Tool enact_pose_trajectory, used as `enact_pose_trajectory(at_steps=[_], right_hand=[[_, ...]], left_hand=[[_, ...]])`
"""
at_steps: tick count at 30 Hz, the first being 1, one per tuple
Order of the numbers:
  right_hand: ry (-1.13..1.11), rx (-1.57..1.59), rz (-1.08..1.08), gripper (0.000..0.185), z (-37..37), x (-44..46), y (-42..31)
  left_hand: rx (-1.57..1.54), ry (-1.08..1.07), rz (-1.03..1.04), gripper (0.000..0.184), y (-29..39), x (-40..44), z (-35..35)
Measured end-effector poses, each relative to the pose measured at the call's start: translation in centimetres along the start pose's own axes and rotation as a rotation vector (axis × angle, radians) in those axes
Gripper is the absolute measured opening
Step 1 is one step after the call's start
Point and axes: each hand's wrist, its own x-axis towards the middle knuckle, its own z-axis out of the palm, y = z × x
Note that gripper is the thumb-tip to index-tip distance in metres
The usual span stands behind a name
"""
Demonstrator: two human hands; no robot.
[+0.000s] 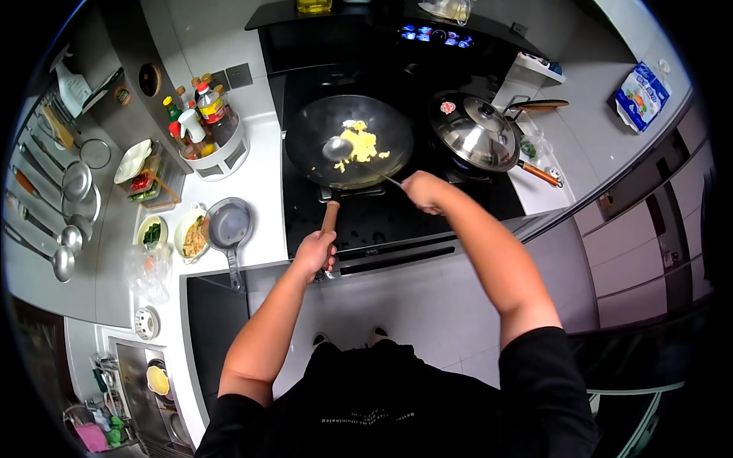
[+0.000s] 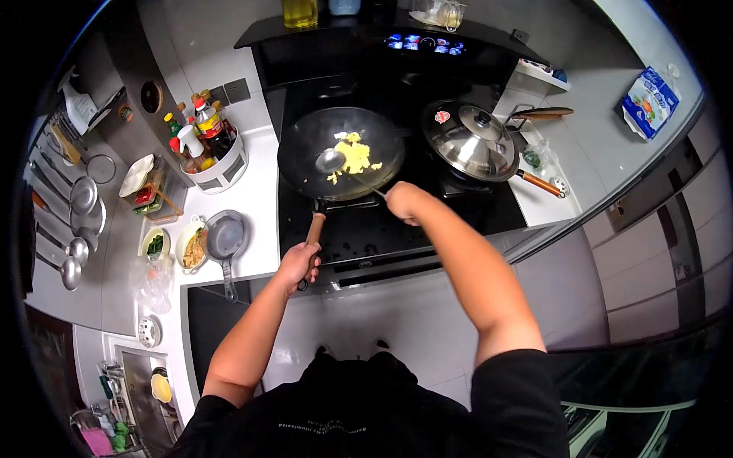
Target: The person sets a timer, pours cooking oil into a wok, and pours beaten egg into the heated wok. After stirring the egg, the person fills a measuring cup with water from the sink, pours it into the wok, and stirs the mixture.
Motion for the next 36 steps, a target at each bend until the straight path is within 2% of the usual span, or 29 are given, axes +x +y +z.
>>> enact_pose_trajectory(at_steps=[2, 3, 6, 8, 11, 14, 17, 20, 24, 25, 26, 28, 30, 32, 33, 36], right_hand=[[-0.19, -0.073, -0.076, 0.027, -3.4, 0.2, 2.9], [-0.115, 0.0, 0.085, 0.027, -4.3, -1.4, 2.8], [0.185, -0.2, 0.028, 0.029, -0.5, 3.2, 3.8], [0.041, 0.015, 0.035, 0.026, 0.8, 1.3, 2.0], [-0.045, 0.086, 0.072, 0.025, -1.6, -2.0, 2.4], [0.088, -0.301, 0.056, 0.026, -1.1, 2.1, 3.4], [0.102, -0.002, 0.047, 0.025, 1.0, 0.9, 1.5], [-0.006, 0.054, 0.0, 0.023, -0.9, -0.9, 2.9], [0.053, 0.135, -0.124, 0.025, -0.9, -1.2, 2.4], [0.063, 0.225, -0.05, 0.027, 0.4, -0.1, 2.1], [-0.016, 0.154, -0.024, 0.028, 1.2, 0.9, 2.0], [0.008, 0.066, -0.08, 0.028, 2.8, 0.0, 1.3], [0.16, -0.219, -0.167, 0.029, 1.8, -0.5, 2.2], [0.221, -0.251, -0.288, 0.03, 0.0, -0.7, 3.8], [0.141, -0.227, -0.119, 0.03, -1.0, -3.2, 1.9], [0.061, -0.118, -0.049, 0.029, 0.4, -2.6, 2.5]], left_hand=[[0.012, 0.006, 0.003, 0.019, 0.5, -0.5, -0.4], [0.025, -0.006, 0.025, 0.02, 0.7, -0.1, -1.1], [0.046, -0.02, 0.062, 0.021, -0.4, 1.2, -2.4], [0.058, 0.015, 0.021, 0.019, -0.2, -0.7, -0.5], [0.031, -0.022, 0.024, 0.021, 0.9, -0.7, -0.7], [0.023, -0.034, 0.028, 0.02, 0.1, 0.0, -1.2], [-0.008, -0.047, -0.008, 0.018, 0.8, -1.5, -0.1], [-0.007, -0.048, 0.01, 0.018, 1.3, -0.6, -1.0], [-0.002, -0.024, -0.01, 0.018, 0.1, -0.5, -1.0], [-0.037, -0.033, -0.011, 0.019, -0.1, -0.4, -0.8], [-0.032, -0.03, -0.009, 0.019, 0.0, -0.3, -0.7], [-0.024, -0.027, -0.008, 0.019, 0.0, -0.3, -0.5], [-0.032, -0.032, -0.012, 0.019, 0.0, 0.0, -0.8], [-0.028, -0.031, -0.016, 0.019, 0.1, -0.1, -1.2], [-0.024, -0.029, -0.013, 0.019, 0.4, -0.2, -1.1], [-0.037, -0.033, -0.015, 0.019, -0.1, 0.0, -0.8]])
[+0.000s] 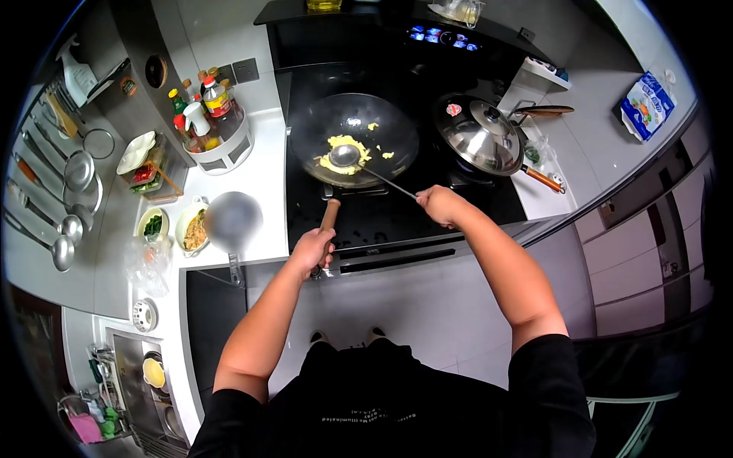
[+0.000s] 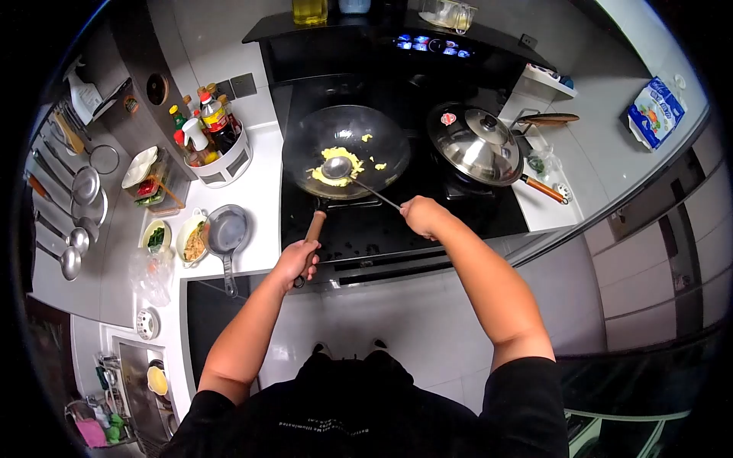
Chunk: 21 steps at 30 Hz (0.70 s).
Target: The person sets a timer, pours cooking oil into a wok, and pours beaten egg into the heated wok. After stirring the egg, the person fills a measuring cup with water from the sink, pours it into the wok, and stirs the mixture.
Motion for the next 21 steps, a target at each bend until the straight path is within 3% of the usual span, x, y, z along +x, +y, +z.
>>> enact_pose_trajectory(at_steps=[4, 9, 10, 14, 16, 18, 20, 21], right_hand=[[0.017, 0.046, 0.031, 0.029, -3.0, 0.1, 1.7], [0.056, -0.328, -0.078, 0.028, -4.9, -0.8, -0.3], [0.095, -0.287, -0.012, 0.027, -5.6, -1.2, -0.8], [-0.087, -0.437, 0.099, 0.023, -8.4, -0.3, -1.0], [0.083, -0.376, -0.034, 0.023, -5.0, 0.9, -1.4], [-0.01, -0.291, -0.023, 0.024, -4.2, -1.0, -2.8], [-0.122, -0.168, 0.061, 0.024, -5.6, 0.2, 0.9], [-0.05, -0.125, 0.137, 0.023, -6.5, -0.5, 0.8]], left_hand=[[0.007, 0.0, 0.005, 0.019, -0.1, 0.1, -0.4], [0.011, -0.001, 0.008, 0.019, -0.1, 0.3, -0.4], [0.012, 0.001, 0.001, 0.019, -0.1, 0.3, -0.4], [0.02, 0.001, -0.002, 0.02, 0.0, 0.1, -0.7], [0.035, -0.008, 0.006, 0.023, -0.2, 0.4, -0.7], [0.041, -0.016, 0.019, 0.023, 0.1, 0.4, -0.8], [0.044, -0.01, 0.019, 0.022, 0.2, 0.5, -1.3], [0.041, -0.006, 0.02, 0.022, 0.2, 0.8, -1.5]])
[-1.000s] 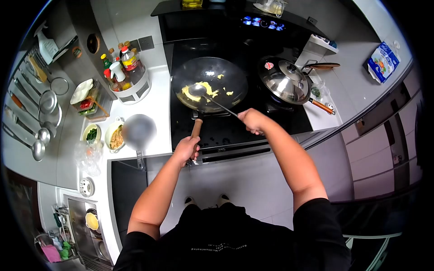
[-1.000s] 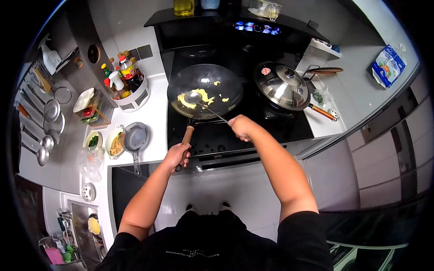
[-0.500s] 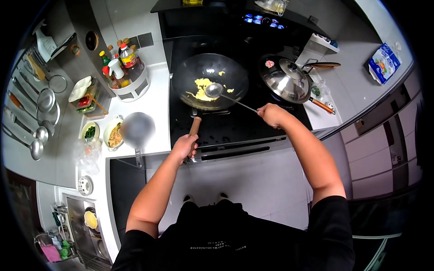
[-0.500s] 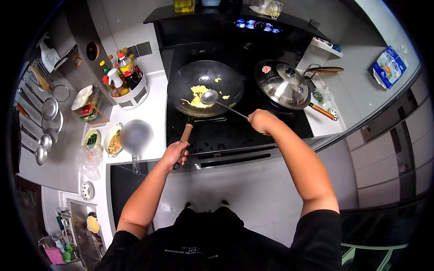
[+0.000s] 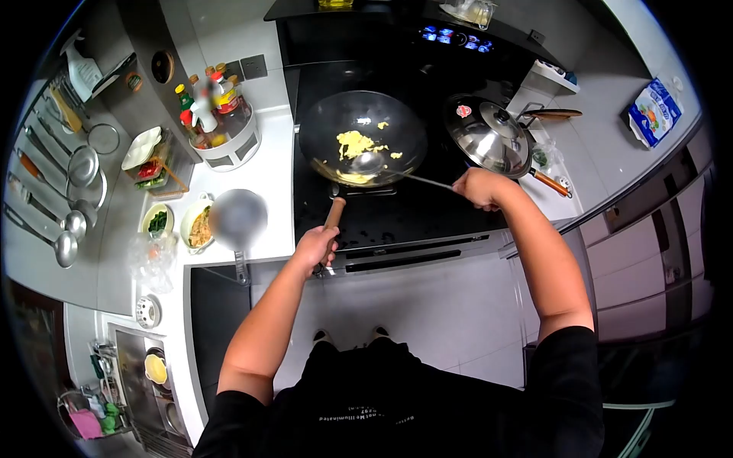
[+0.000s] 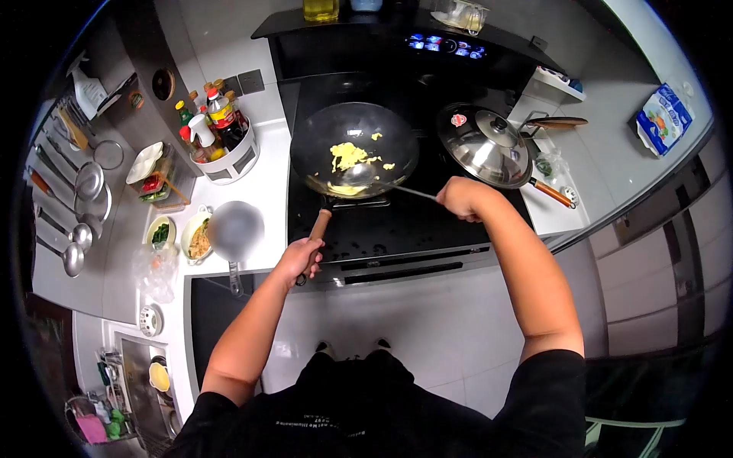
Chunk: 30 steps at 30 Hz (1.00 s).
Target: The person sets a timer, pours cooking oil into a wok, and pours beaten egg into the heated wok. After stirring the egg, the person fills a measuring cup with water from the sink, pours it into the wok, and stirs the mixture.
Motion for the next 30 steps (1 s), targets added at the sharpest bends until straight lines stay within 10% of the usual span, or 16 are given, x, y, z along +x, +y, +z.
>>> enact_pose_trajectory(at_steps=[12, 15, 20, 25, 30], right_hand=[[0.3, -0.213, -0.174, 0.026, 3.8, 5.5, 0.4], [-0.009, 0.079, -0.136, 0.021, 4.0, 3.0, -1.3], [0.096, -0.227, -0.143, 0.028, 1.4, 2.8, -0.3], [-0.13, 0.408, -0.06, 0.023, 4.7, 3.5, -2.0], [0.073, 0.075, -0.121, 0.024, 1.3, 0.5, 0.9]], left_hand=[[0.036, 0.015, 0.018, 0.025, 0.0, -1.4, 2.0], [0.055, 0.017, -0.027, 0.023, 0.9, -1.8, 2.4], [0.013, 0.009, -0.026, 0.02, 0.6, -1.5, 1.9], [0.032, 0.0, -0.027, 0.023, 1.9, -0.8, 2.1], [0.028, 0.018, -0.041, 0.023, -0.2, -0.2, 1.1]])
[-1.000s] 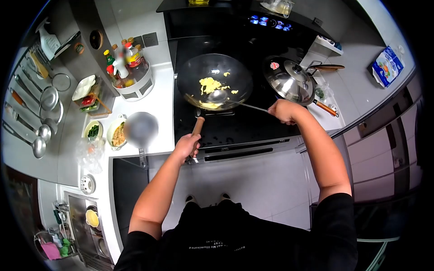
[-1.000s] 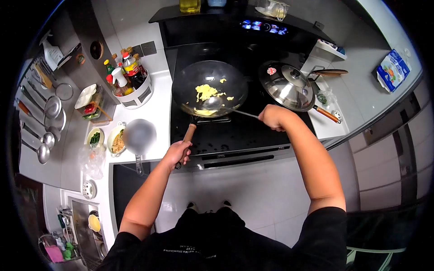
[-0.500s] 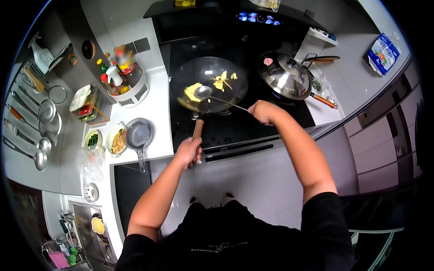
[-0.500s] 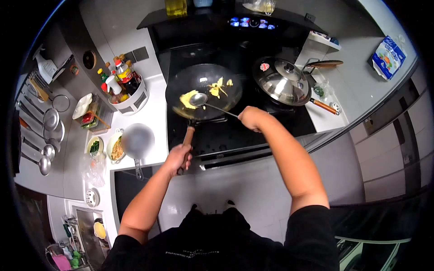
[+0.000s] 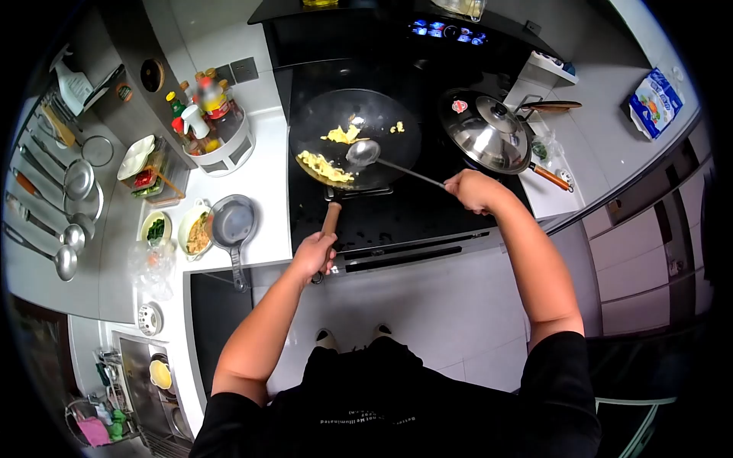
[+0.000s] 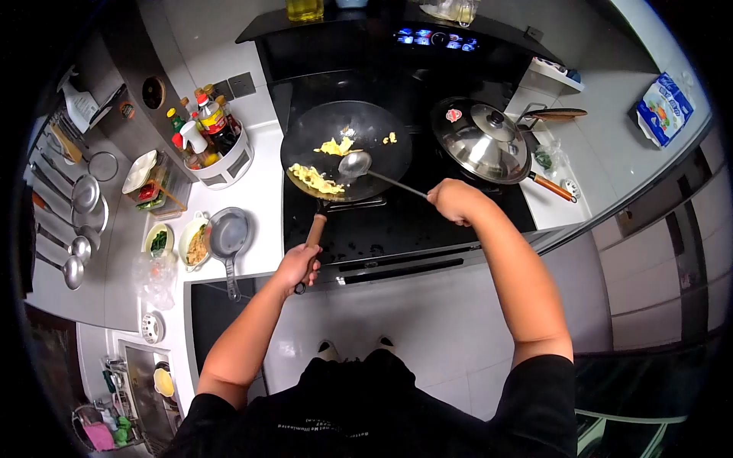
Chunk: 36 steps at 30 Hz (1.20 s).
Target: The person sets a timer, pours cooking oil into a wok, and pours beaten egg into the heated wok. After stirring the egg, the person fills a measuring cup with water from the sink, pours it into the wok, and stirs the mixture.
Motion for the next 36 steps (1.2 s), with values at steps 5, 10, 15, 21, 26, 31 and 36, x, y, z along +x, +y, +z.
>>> enact_pose_trajectory(at_steps=[5, 10, 15, 21, 26, 31, 36], right_hand=[[-0.072, 0.34, 0.007, 0.028, 1.7, -0.3, -2.1], [0.098, -0.166, -0.205, 0.025, 3.1, 0.6, -0.8], [0.352, -0.177, -0.148, 0.027, 2.6, 3.7, 2.1], [0.222, -0.041, -0.163, 0.029, 5.9, 4.9, 0.2], [0.289, -0.102, -0.237, 0.029, 3.0, 0.6, 1.8], [0.184, 0.199, 0.054, 0.03, 3.7, -1.5, -2.3], [0.226, 0.212, -0.079, 0.032, 7.3, 0.2, -1.8]], left_hand=[[-0.041, -0.012, -0.016, 0.022, 0.8, -0.7, 0.5], [-0.067, -0.053, -0.012, 0.022, 0.2, 0.3, -0.3], [-0.034, -0.046, -0.003, 0.024, 0.3, -0.3, -0.6], [0.107, 0.114, 0.163, 0.032, -0.7, 0.3, -3.0], [1.005, 1.165, 0.501, 0.043, -2.8, -3.4, -13.1], [0.41, 0.678, -0.171, 0.063, -7.5, -0.9, -20.1], [0.006, 0.511, 0.04, 0.026, -10.1, 1.0, -19.5]])
